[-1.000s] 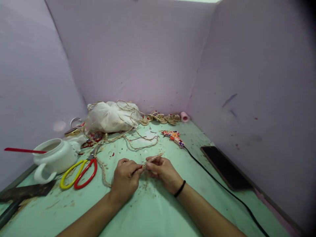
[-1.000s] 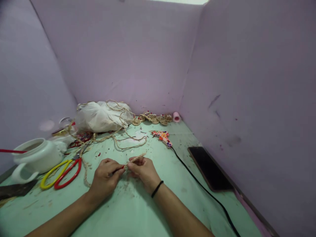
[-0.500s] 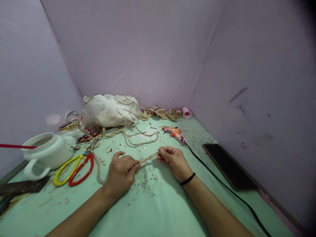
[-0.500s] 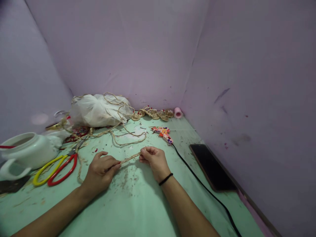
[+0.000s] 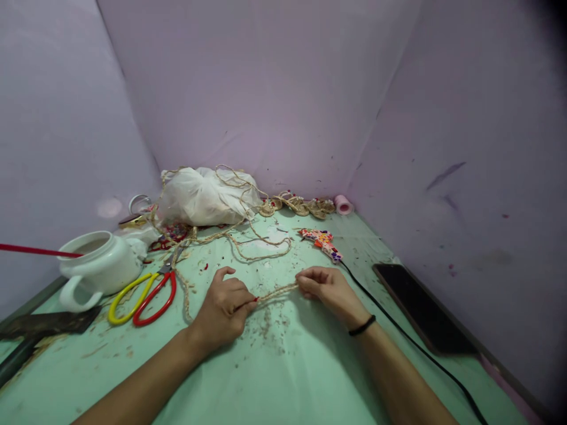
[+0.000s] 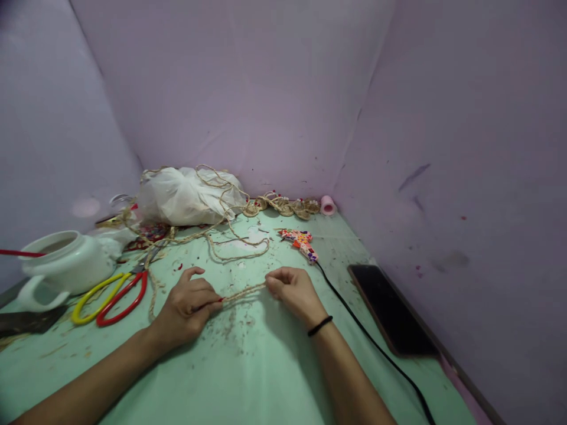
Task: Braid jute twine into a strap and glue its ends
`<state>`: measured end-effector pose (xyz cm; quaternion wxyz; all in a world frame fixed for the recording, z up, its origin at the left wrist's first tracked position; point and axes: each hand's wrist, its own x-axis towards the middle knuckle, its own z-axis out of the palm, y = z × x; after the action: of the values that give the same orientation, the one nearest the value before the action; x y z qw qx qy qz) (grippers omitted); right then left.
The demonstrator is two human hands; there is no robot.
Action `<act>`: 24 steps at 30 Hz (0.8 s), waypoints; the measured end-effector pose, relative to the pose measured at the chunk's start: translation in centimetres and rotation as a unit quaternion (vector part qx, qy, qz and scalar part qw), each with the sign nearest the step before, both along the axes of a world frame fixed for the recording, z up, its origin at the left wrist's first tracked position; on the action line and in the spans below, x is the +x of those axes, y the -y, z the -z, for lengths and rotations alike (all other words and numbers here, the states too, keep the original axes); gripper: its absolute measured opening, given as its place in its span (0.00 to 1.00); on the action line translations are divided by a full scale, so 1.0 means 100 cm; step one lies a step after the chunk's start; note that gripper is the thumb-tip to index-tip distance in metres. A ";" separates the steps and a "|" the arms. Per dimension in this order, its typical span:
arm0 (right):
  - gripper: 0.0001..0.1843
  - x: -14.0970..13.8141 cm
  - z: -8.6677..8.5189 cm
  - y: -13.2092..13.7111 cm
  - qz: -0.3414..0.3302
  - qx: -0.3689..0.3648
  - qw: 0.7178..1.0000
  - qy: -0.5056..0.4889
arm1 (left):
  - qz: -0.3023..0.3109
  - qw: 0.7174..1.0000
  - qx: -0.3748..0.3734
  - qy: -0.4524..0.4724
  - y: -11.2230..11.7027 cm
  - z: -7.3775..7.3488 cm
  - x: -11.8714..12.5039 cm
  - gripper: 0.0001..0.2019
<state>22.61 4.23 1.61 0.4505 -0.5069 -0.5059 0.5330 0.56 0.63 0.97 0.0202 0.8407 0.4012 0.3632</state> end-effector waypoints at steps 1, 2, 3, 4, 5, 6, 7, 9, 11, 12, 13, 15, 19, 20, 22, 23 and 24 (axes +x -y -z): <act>0.09 0.001 -0.003 0.002 0.008 0.037 0.999 0.020 | 0.005 1.000 0.000 -0.011 0.001 -0.001 0.002 0.10; 0.08 0.000 -0.006 0.004 0.011 0.092 0.994 0.049 | 0.009 1.000 0.002 -0.021 0.002 -0.001 0.004 0.11; 0.08 -0.002 -0.008 0.007 0.005 0.160 0.983 0.087 | 0.013 0.999 0.007 -0.029 0.003 -0.002 0.007 0.11; 0.08 -0.005 -0.010 0.011 -0.014 0.242 0.960 0.140 | 0.017 0.999 0.013 -0.034 0.004 -0.002 0.009 0.11; 0.08 -0.009 -0.011 0.015 -0.045 0.317 0.927 0.197 | 0.020 0.999 0.019 -0.037 0.005 -0.003 0.010 0.11; 0.08 -0.014 -0.011 0.018 -0.080 0.374 0.889 0.251 | 0.022 0.999 0.025 -0.039 0.005 -0.003 0.012 0.10; 0.08 -0.018 -0.009 0.022 -0.116 0.407 0.855 0.299 | 0.021 0.998 0.029 -0.042 0.006 -0.002 0.012 0.10; 0.07 -0.027 -0.005 0.027 -0.171 0.410 0.819 0.364 | 0.014 0.998 0.037 -0.049 0.006 -0.001 0.013 0.10; 0.06 -0.031 0.000 0.028 -0.187 0.389 0.808 0.402 | 0.010 0.998 0.037 -0.058 0.006 0.000 0.012 0.10; 0.06 -0.032 0.003 0.028 -0.181 0.380 0.810 0.409 | 0.011 0.997 0.033 -0.062 0.005 0.000 0.012 0.10; 0.06 -0.032 0.006 0.028 -0.172 0.373 0.815 0.409 | 0.014 0.997 0.023 -0.066 0.005 0.000 0.011 0.10; 0.06 -0.031 0.009 0.027 -0.160 0.364 0.827 0.398 | 0.021 0.997 -0.013 -0.074 0.005 0.000 0.011 0.10; 0.07 -0.030 0.014 0.026 -0.151 0.357 0.840 0.379 | 0.013 0.994 -0.091 -0.062 0.005 -0.001 0.009 0.09; 0.07 -0.030 0.014 0.026 -0.149 0.356 0.843 0.375 | 0.009 0.994 -0.100 -0.051 0.005 -0.001 0.009 0.08; 0.07 -0.031 0.014 0.026 -0.144 0.351 0.853 0.359 | 0.005 0.994 -0.105 -0.029 0.005 0.000 0.007 0.07; 0.08 -0.032 0.014 0.026 -0.141 0.346 0.859 0.349 | 0.002 0.994 -0.105 -0.023 0.005 0.000 0.007 0.07; 0.08 -0.032 0.014 0.026 -0.138 0.342 0.865 0.340 | -0.002 0.994 -0.107 -0.021 0.005 0.000 0.006 0.07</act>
<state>19.39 1.65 0.21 0.3175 -0.3958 -0.8431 0.1783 1.16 0.14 0.97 0.1008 0.8404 0.4394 0.3009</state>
